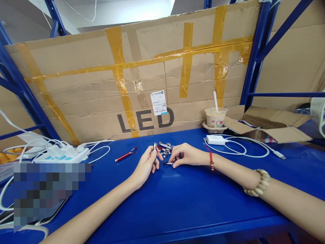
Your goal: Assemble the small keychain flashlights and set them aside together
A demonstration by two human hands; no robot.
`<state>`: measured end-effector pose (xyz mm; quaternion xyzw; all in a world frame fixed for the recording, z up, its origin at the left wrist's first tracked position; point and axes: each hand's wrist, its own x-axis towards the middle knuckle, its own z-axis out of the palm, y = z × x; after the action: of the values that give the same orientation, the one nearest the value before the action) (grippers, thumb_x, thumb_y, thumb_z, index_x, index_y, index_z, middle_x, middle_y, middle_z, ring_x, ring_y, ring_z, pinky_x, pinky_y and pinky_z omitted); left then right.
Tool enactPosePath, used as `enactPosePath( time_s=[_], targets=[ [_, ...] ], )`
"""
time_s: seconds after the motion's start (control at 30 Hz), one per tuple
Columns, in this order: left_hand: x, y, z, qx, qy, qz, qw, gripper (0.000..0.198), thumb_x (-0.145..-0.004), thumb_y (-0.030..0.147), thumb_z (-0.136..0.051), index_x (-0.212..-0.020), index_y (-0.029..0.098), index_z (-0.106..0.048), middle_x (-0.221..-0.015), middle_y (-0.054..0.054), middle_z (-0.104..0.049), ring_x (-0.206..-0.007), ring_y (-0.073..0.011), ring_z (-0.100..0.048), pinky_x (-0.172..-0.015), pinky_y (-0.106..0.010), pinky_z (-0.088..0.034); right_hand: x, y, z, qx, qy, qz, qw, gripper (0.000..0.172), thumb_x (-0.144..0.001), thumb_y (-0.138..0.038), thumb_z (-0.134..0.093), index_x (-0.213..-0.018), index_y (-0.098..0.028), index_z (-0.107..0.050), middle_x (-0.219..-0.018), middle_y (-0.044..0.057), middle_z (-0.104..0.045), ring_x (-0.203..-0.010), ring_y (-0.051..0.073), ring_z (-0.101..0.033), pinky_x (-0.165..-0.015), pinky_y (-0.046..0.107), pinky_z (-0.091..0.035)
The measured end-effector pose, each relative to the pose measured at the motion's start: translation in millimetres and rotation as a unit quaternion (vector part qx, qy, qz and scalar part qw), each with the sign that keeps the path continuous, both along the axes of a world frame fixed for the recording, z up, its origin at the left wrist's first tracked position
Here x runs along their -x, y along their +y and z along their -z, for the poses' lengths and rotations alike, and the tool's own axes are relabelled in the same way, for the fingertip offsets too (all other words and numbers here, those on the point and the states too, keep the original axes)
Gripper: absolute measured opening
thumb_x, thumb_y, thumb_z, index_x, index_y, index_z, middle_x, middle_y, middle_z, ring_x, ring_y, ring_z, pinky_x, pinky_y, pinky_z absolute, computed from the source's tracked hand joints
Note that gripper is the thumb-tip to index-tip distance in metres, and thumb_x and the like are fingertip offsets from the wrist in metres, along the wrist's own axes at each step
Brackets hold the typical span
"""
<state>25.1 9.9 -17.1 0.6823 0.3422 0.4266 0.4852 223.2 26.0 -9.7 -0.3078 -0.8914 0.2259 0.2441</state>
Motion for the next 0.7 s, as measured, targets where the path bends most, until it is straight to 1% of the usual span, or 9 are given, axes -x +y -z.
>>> enactPosePath(
  time_s=[0.13,0.23,0.33,0.43,0.5,0.57,0.63,0.7],
  targets=[
    [1.1,-0.8,-1.3,-0.003,0.01,0.013,1.0,0.042,-0.076,0.055,-0.045,-0.09,0.015,-0.039,-0.073,0.0,-0.049,-0.048,-0.0057,-0.043,-0.035,-0.015,-0.029,1.5,-1.3,1.3,-0.043,0.002,0.039,0.998,0.027,-0.065,-0.04,-0.068,-0.076,-0.016,-0.068,-0.077,0.003,-0.059,-0.06,0.008,-0.051,-0.054,0.019,-0.04],
    [2.2,-1.1,-1.6,-0.004,0.019,0.023,1.0,0.04,-0.078,0.052,-0.043,-0.092,0.015,-0.04,-0.07,0.0,-0.049,-0.048,-0.0062,-0.042,-0.036,-0.015,-0.029,4.2,-3.1,1.5,-0.032,0.02,0.055,0.998,0.027,-0.063,-0.041,-0.069,-0.071,-0.015,-0.067,-0.072,0.002,-0.062,-0.059,0.009,-0.052,-0.053,0.02,-0.04],
    [2.5,-1.8,-1.3,-0.012,0.032,0.03,0.999,0.037,-0.08,0.049,-0.042,-0.093,0.015,-0.041,-0.068,0.0,-0.048,-0.048,-0.0065,-0.04,-0.037,-0.016,-0.029,7.5,-3.8,0.8,0.001,0.089,0.097,0.991,0.028,-0.062,-0.04,-0.069,-0.07,-0.013,-0.066,-0.066,0.003,-0.063,-0.058,0.01,-0.055,-0.055,0.021,-0.043],
    [2.4,-2.3,-1.1,-0.035,0.051,0.033,0.998,0.033,-0.082,0.045,-0.041,-0.096,0.015,-0.043,-0.067,0.001,-0.047,-0.049,-0.0065,-0.036,-0.038,-0.016,-0.029,11.1,-4.9,-1.5,0.04,0.186,0.149,0.97,0.03,-0.063,-0.04,-0.068,-0.073,-0.012,-0.065,-0.069,0.005,-0.065,-0.06,0.011,-0.057,-0.058,0.022,-0.044],
    [2.9,-2.2,-1.0,-0.055,0.07,0.035,0.995,0.029,-0.084,0.042,-0.04,-0.093,0.015,-0.044,-0.067,0.001,-0.045,-0.05,-0.0065,-0.034,-0.04,-0.017,-0.029,13.5,-6.3,-3.7,0.083,0.246,0.157,0.953,0.032,-0.064,-0.039,-0.067,-0.078,-0.011,-0.064,-0.074,0.006,-0.065,-0.063,0.011,-0.057,-0.058,0.022,-0.044],
    [3.8,-1.8,-1.0,-0.075,0.09,0.036,0.992,0.027,-0.085,0.04,-0.039,-0.086,0.014,-0.046,-0.067,0.001,-0.044,-0.052,-0.0064,-0.034,-0.043,-0.017,-0.029,15.5,-8.0,-5.5,0.124,0.289,0.15,0.937,0.032,-0.065,-0.038,-0.066,-0.081,-0.011,-0.064,-0.075,0.006,-0.065,-0.062,0.009,-0.056,-0.056,0.02,-0.043],
    [4.7,-1.4,-1.0,-0.089,0.102,0.035,0.99,0.027,-0.086,0.039,-0.039,-0.082,0.014,-0.047,-0.068,0.001,-0.043,-0.055,-0.0067,-0.035,-0.046,-0.018,-0.028,17.1,-9.6,-6.1,0.148,0.315,0.147,0.926,0.03,-0.065,-0.037,-0.066,-0.08,-0.011,-0.064,-0.074,0.004,-0.064,-0.06,0.007,-0.053,-0.054,0.019,-0.041],
    [5.2,-1.1,-0.7,-0.093,0.105,0.033,0.99,0.027,-0.086,0.038,-0.039,-0.083,0.013,-0.048,-0.067,0.001,-0.041,-0.057,-0.0071,-0.035,-0.047,-0.018,-0.028,18.2,-10.8,-5.8,0.165,0.332,0.147,0.917,0.028,-0.065,-0.036,-0.067,-0.077,-0.011,-0.064,-0.072,0.003,-0.063,-0.058,0.006,-0.051,-0.054,0.019,-0.041]
  ],
)
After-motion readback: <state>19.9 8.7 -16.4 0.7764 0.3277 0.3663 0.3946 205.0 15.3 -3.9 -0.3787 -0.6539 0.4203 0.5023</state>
